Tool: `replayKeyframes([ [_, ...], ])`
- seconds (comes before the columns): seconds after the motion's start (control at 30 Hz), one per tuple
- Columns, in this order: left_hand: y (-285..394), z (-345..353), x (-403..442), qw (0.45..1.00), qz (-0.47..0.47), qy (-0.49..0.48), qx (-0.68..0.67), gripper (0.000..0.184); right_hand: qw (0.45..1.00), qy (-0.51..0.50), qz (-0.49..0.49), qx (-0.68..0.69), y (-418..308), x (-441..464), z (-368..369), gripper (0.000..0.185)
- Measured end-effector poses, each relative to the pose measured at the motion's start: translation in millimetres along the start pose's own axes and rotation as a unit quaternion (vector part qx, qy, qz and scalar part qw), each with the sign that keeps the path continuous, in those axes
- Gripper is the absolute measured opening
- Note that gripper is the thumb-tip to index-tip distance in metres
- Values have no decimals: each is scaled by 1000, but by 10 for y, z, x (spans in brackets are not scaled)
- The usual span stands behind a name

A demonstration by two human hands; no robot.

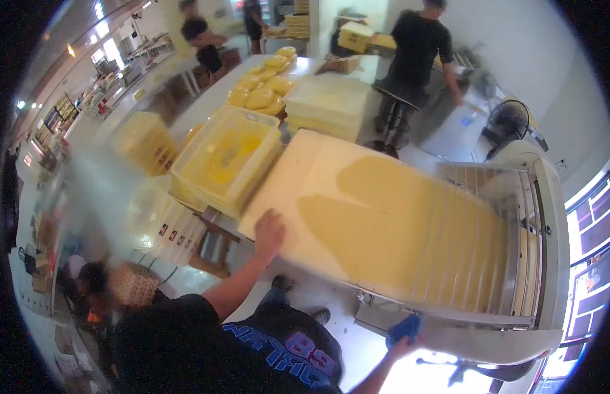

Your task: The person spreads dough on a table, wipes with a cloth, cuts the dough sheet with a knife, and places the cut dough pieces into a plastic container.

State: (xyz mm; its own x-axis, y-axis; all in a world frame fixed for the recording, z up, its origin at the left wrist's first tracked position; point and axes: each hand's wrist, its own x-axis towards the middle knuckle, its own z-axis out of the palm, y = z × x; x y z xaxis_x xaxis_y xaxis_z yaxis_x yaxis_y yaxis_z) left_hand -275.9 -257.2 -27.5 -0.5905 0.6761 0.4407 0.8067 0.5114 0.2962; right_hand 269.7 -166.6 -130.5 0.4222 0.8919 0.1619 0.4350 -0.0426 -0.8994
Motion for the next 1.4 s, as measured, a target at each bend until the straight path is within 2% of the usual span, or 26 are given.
replayKeyframes([
  [0.03,-12,32,-1,1000,8,6,13,46,991,-56,-18,121,166,-45,94,55],
  [0.07,-9,52,-3,1000,9,16,6,46,965,-78,181,174,-725,-281,125,56],
  [0.1,17,33,7,1000,10,27,-1,46,932,-121,204,274,-722,-347,166,50],
  [0.13,42,9,17,999,10,39,-8,46,934,-206,176,232,-754,-350,193,43],
  [0.17,99,-5,29,997,21,23,-71,45,927,-289,145,188,-797,-336,254,38],
  [0.23,537,-317,52,979,43,-16,-199,44,933,-349,61,61,-1680,-507,303,31],
  [0.27,813,-456,-14,952,68,-82,-285,44,905,-405,113,61,-1963,-554,301,31],
  [0.3,1090,-556,-97,914,90,-146,-368,43,896,-434,82,50,-2175,-586,316,30],
  [0.33,1293,-588,-180,848,140,-286,-423,44,884,-462,51,39,-2353,-613,337,29],
  [0.37,1466,-607,-271,758,186,-416,-467,45,871,-490,19,29,-2454,-634,360,29],
  [0.47,1762,-584,-553,729,192,-416,-509,37,873,-479,-80,52,-2546,-647,452,26],
  [0.53,1753,-486,-568,731,177,-423,-506,32,872,-472,-81,100,-2580,-603,459,26],
  [0.63,1712,-501,-462,711,36,-509,-484,23,874,-472,-66,92,-2536,-494,419,26],
  [0.73,1730,-550,-453,722,43,-468,-508,22,871,-482,-67,71,-2613,-477,363,27],
  [0.83,1792,-643,-414,719,27,-480,-502,22,876,-470,-83,69,-2659,-489,356,27],
  [1.07,1686,-535,-477,678,-25,-461,-572,15,911,-395,-85,83,-2511,-466,369,20],
  [1.13,1663,-541,-457,685,-63,-460,-561,13,912,-396,-72,77,-2547,-449,337,19],
  [1.23,1678,-530,-472,656,-86,-434,-611,10,904,-413,-48,104,-2473,-460,347,18],
  [1.33,1733,-535,-460,684,-66,-385,-617,13,891,-438,-41,112,-2454,-480,369,18],
  [1.4,1789,-560,-455,674,-110,-387,-620,8,883,-457,-26,108,-2415,-479,394,18],
])
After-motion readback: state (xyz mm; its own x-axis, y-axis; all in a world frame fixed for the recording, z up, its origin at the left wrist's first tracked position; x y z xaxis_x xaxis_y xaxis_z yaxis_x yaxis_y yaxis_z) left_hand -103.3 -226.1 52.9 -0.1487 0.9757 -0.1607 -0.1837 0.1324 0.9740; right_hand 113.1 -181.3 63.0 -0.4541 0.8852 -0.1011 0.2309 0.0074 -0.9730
